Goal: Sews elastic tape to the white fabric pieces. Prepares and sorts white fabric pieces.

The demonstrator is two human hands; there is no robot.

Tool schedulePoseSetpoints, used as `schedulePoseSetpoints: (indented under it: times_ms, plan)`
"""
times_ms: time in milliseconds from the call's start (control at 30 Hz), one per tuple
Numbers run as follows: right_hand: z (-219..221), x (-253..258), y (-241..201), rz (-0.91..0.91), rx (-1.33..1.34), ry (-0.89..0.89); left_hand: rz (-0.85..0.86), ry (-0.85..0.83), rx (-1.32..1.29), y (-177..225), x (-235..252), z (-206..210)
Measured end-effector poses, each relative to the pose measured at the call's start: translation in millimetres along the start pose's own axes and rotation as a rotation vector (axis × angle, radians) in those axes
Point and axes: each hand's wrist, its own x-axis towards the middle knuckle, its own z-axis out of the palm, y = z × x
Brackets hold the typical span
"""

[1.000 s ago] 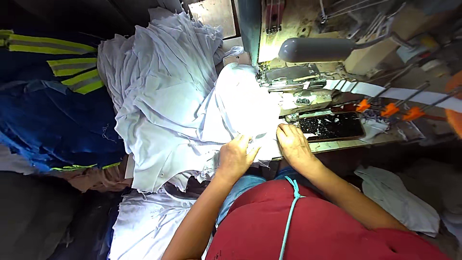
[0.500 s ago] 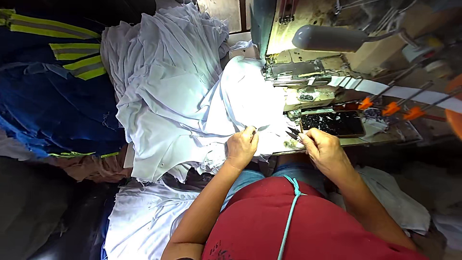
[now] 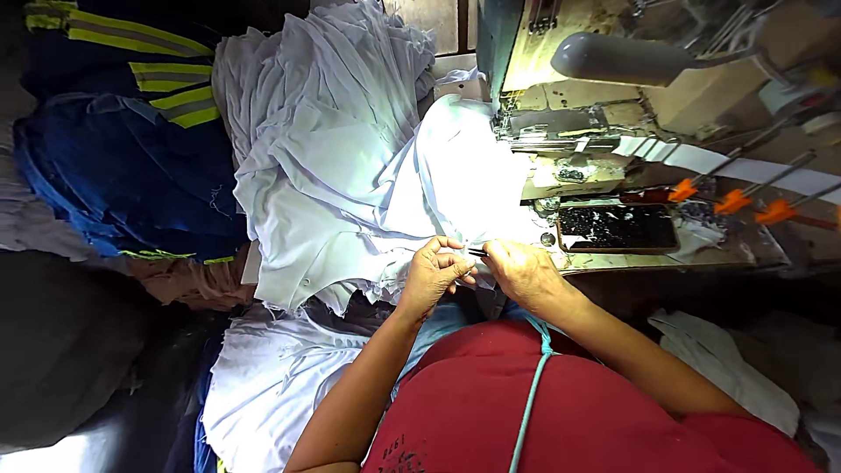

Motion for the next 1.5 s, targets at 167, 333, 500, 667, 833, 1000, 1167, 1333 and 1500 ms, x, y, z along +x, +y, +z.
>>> schedulePoseSetpoints:
  times_ms: [167, 333, 500, 667, 833, 1000, 1167, 1333, 1500]
  plan:
    - [9.0, 11.0, -7.4, -0.029, -0.019, -0.003, -0.017, 0.024, -0.081, -3.7, -1.3, 0.8]
    - [-7.9, 3.9, -3.8, 0.023, -0.056, -0.048, -0.034, 0.033, -0.083, -3.4, -4.8, -4.2]
    - [-5.3, 2.5, -1.8, 0.002, -0.053, -0.026, -0.052, 0.018, -0.067, -4.5, -2.1, -4.7]
    - [10.4, 13.1, -9.2, -0.018, -0.039, -0.063, -0.052, 0.004, -0.101, -6.1, -0.9, -2.6]
    - [1.5, 5.3, 3.9, 0.045, 0.062, -0.059, -0.066, -0.081, 0.004, -5.8, -3.1, -6.8]
    - [-45.9, -25.1, 23.0, 0.463, -0.048, -0.112, 0.583, 0.065, 0.881, -4.1, -2.6, -17.1]
    - [-43.8, -0.8, 28.7, 0.745, -0.079, -0.348, 1.017, 0.013, 1.349, 34.9, 28.7, -3.9]
    - [-10.9, 18.5, 27.9, 0.671, -0.207, -0.381, 0.934, -0.056, 1.626, 52.8, 51.9, -9.1]
    - [-20.8, 10.0, 23.0, 0.225, -0.046, 0.189, 0.913, -0.159, 1.386, 78.1, 31.9, -34.9]
